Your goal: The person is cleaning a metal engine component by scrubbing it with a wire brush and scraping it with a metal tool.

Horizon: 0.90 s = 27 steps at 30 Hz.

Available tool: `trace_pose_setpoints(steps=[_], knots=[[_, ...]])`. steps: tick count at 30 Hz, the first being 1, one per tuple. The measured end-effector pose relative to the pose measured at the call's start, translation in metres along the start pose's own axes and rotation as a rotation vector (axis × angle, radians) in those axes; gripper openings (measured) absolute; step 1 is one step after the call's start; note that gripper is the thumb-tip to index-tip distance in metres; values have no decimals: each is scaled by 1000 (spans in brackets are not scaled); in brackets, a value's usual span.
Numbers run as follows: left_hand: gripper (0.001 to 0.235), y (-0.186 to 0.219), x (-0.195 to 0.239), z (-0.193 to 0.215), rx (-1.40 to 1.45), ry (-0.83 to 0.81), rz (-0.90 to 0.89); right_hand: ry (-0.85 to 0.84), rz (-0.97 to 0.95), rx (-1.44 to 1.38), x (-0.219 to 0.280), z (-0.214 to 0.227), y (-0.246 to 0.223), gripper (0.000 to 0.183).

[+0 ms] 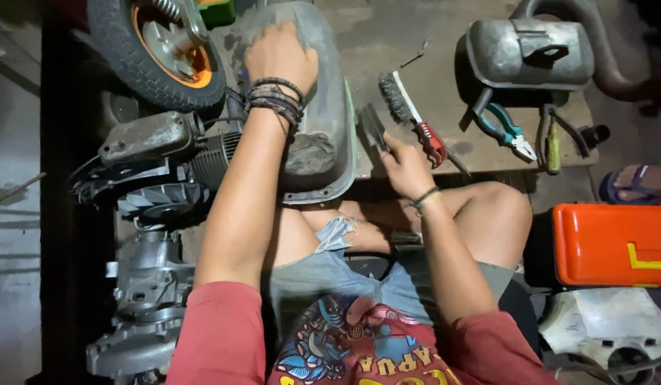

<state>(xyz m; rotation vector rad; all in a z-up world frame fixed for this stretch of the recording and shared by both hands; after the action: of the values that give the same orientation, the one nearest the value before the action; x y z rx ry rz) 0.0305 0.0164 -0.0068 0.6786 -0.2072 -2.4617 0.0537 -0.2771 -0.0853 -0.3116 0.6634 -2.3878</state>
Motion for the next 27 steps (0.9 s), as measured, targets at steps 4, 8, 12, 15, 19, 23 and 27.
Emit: trace_pose_setpoints(steps=[4,8,12,15,19,23,27], knots=[[34,1,-7,-4,-30,13,-33,-149,33,-72,-4,-7,-5,43],[37,-1,-8,-2,-3,-38,-48,120,16,181,-35,-32,15,51],[33,0,-1,3,35,21,-57,94,-31,6,-10,-2,0,47],[34,0,-7,1,18,-24,-46,-168,-22,-27,-14,-7,-8,49],[37,0,-5,-1,-23,-33,-68,-61,25,29,-43,-19,-3,49],[36,2,-1,6,8,-43,-40,-24,17,44,-26,4,-9,48],[34,3,-8,4,12,-2,-51,-151,31,-4,-36,0,-25,41]])
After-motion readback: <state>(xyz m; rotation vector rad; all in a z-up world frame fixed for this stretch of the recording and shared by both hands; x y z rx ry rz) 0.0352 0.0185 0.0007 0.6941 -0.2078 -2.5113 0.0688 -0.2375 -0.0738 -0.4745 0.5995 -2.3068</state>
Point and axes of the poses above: each hand's wrist, its own x-axis away from the middle knuckle, its own z-axis out of the back of the hand, y = z × x, the point moved 2 cm from there along -x, towards the middle knuckle, and after that the axes turned 12 degrees about x, right-handed, at the moved point
